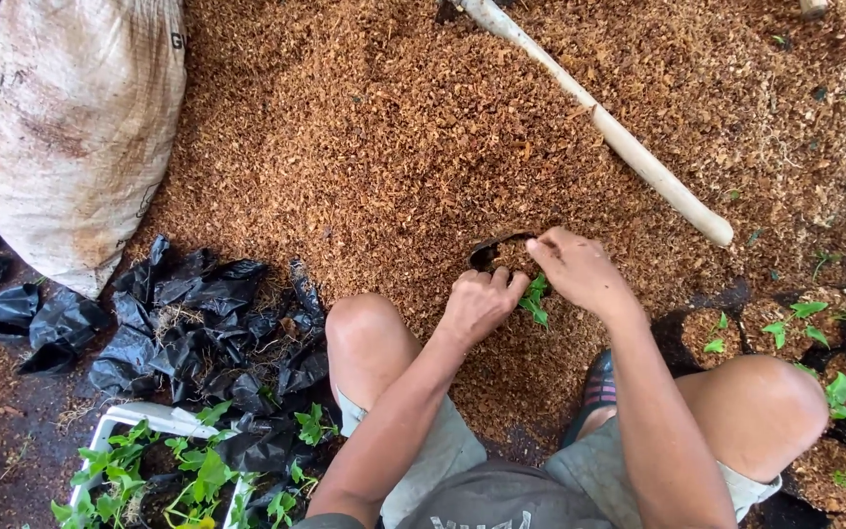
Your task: Transplanting small seedlings into black plastic nursery bags and filling them with rice husk mulch.
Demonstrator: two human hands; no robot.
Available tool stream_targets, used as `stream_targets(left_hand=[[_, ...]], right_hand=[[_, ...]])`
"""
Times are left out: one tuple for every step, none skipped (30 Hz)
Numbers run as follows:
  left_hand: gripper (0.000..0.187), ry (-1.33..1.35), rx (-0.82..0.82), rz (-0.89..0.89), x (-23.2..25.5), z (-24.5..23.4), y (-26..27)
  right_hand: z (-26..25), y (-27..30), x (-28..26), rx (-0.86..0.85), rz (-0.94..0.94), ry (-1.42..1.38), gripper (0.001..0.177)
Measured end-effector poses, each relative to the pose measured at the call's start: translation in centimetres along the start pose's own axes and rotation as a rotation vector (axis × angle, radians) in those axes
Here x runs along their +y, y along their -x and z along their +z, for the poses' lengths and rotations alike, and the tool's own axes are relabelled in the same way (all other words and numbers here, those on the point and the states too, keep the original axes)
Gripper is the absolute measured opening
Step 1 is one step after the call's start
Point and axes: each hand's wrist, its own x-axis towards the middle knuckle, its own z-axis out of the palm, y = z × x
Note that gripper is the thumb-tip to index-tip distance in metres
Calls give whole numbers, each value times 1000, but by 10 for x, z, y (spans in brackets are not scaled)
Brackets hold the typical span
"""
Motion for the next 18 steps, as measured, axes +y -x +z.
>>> stream_targets(left_hand=[[13, 26, -22, 19, -1, 0, -2], [15, 51, -43, 39, -1, 1, -3], [15, 53, -42, 43, 2, 7, -1], [15, 38, 1, 70, 4, 14, 1], [16, 20, 43, 92, 6, 20, 3], [16, 18, 45, 92, 6, 20, 1], [15, 6, 24, 83, 5, 19, 1], [14, -6, 4, 75, 4, 18, 1], [14, -9, 2, 74, 0, 15, 2], [14, -7, 4, 54, -4, 12, 3], [14, -3, 8, 33, -6, 10, 2], [14, -5, 9, 31, -10, 9, 2], [15, 11, -77, 8, -10, 7, 4], [15, 27, -163, -14, -10, 6, 5], [15, 33, -164, -12, -10, 5, 5], [15, 14, -159, -11, -9, 4, 3], [14, -6, -149, -4, -9, 4, -1], [14, -1, -145, 4, -8, 12, -1]], right_hand=[[4, -6, 1, -70, 52, -2, 51], [8, -11, 2, -140, 104, -4, 69], [15, -16, 0, -136, 106, -6, 69], [21, -21, -2, -216, 45, -42, 80], [28, -27, -5, -298, -21, -75, 91], [30, -28, -9, -297, -23, -75, 91], [33, -29, -14, -322, -15, -45, 94], [36, -30, -18, -347, -7, -14, 98], [34, -36, -14, -349, -10, -15, 98], [33, -41, -11, -321, -18, -54, 91], [30, -47, -6, -292, -26, -90, 83], [28, -47, -1, -293, -27, -88, 83], [26, -44, 6, -199, 25, -224, 81], [24, -42, 13, -103, 78, -358, 78], [29, -38, 14, -101, 84, -357, 78], [34, -35, 16, -79, 178, -509, 75], [37, -32, 17, -48, 269, -663, 72], [48, -28, 19, -39, 271, -665, 72]])
